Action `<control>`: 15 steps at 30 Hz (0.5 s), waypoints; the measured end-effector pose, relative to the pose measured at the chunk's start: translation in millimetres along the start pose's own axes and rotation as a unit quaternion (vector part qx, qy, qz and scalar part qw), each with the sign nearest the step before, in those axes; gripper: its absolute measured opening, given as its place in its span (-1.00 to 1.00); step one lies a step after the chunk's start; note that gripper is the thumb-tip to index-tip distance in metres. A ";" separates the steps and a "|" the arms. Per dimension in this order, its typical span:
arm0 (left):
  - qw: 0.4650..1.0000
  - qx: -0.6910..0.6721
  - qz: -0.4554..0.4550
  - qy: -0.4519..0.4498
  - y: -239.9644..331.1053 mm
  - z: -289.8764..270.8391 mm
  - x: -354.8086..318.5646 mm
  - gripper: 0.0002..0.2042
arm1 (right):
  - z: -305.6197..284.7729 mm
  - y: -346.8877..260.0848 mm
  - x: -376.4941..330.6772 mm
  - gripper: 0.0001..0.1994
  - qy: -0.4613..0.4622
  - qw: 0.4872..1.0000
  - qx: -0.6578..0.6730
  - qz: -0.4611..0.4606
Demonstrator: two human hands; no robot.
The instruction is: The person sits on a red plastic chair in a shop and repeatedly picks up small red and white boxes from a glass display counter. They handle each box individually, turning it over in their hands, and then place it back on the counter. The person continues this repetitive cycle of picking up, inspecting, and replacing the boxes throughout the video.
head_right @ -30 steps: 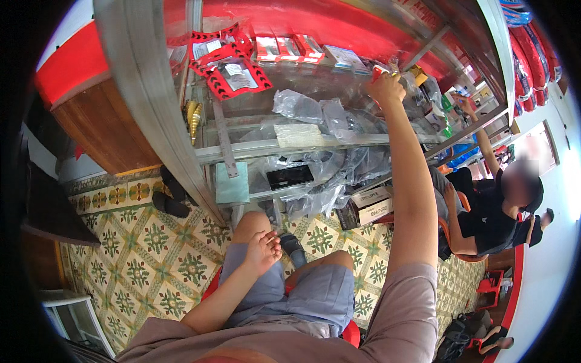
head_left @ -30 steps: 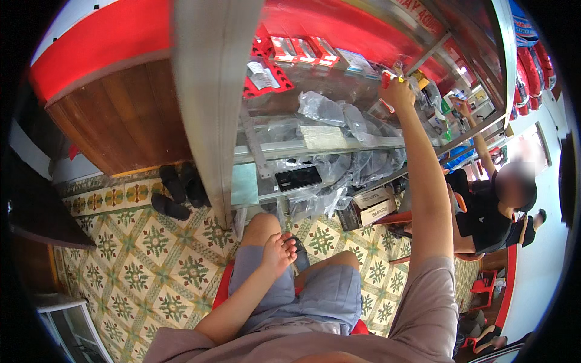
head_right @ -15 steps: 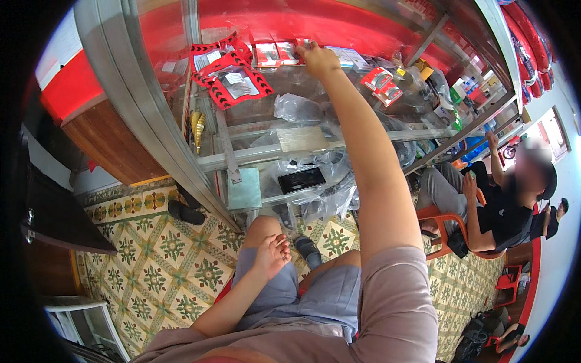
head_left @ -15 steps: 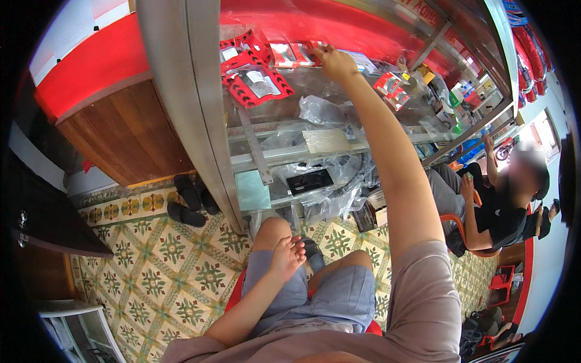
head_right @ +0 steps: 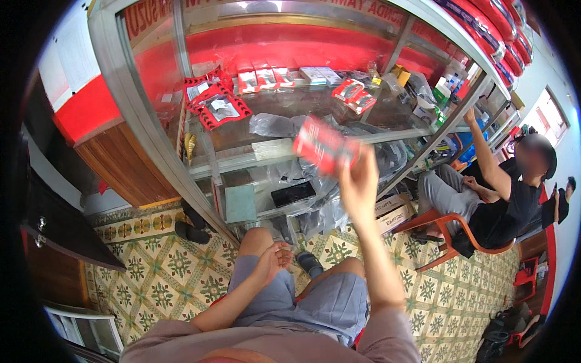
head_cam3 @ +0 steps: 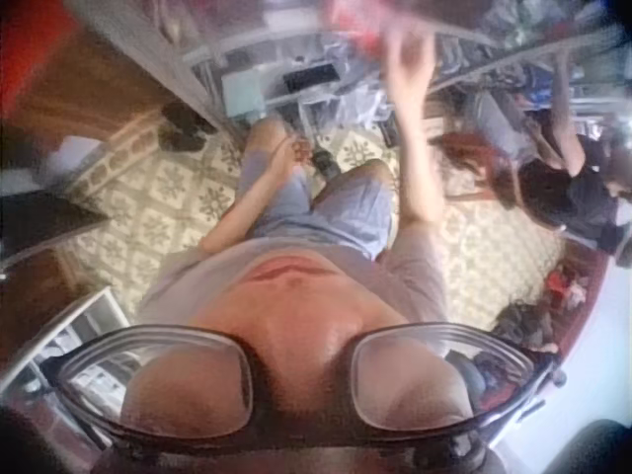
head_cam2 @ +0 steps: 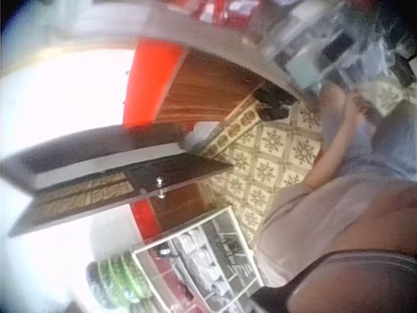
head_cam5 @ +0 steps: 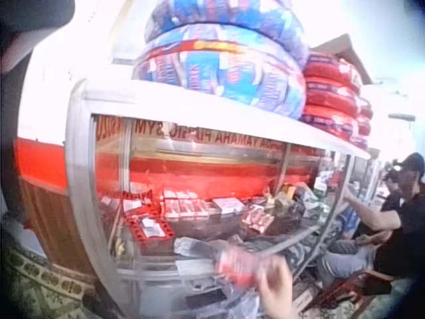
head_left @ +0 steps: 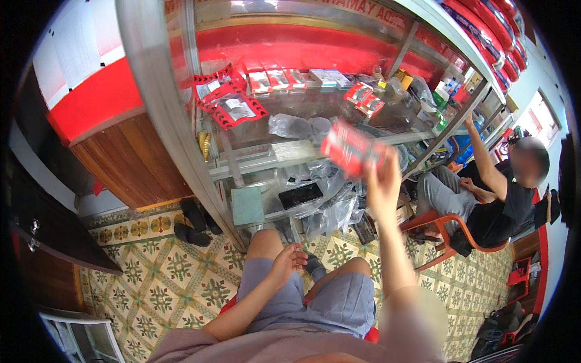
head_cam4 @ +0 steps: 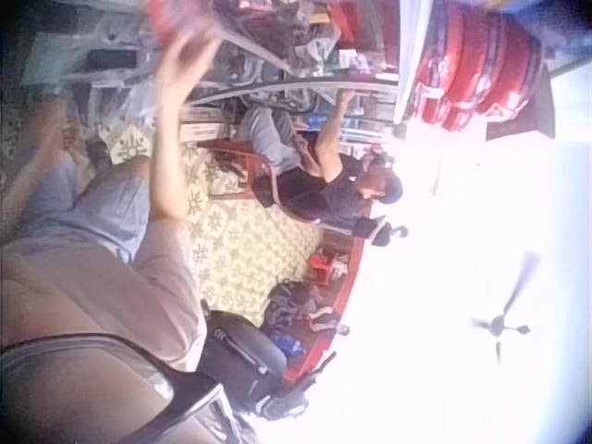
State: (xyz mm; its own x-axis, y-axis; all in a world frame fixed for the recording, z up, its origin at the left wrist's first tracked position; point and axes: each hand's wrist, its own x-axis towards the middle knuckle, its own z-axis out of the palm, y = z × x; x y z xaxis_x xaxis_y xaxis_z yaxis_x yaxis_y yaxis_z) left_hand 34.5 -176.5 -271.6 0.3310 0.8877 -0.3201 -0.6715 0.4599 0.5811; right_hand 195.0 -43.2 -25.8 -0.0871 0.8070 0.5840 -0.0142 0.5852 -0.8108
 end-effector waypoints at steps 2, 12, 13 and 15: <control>0.992 0.095 0.069 -0.038 -1.0 16.0 -10.2 -0.52 | -2.7 -7.6 -79.9 -0.69 0.001 0.989 0.052 0.136; 0.981 -0.006 0.192 -0.035 6.5 124.1 -30.7 -0.64 | -16.0 25.4 -222.2 -0.62 -0.054 0.814 0.437 0.378; 0.980 -0.021 0.196 -0.034 10.0 134.7 -30.4 -0.63 | -18.8 30.7 -223.8 -0.62 -0.040 0.807 0.466 0.362; 0.975 -0.061 0.187 -0.104 11.5 126.6 -18.4 -0.60 | -26.3 30.6 -223.1 -0.58 -0.030 0.768 0.499 0.400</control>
State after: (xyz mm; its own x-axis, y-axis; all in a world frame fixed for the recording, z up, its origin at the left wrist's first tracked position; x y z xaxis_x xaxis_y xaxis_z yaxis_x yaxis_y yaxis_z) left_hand 104.6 -184.6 -164.3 0.1674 0.9839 0.0631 -0.8405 0.1090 0.5308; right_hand 240.1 -203.3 -179.8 -0.5107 0.8546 -0.0946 -0.6863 -0.4714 -0.5538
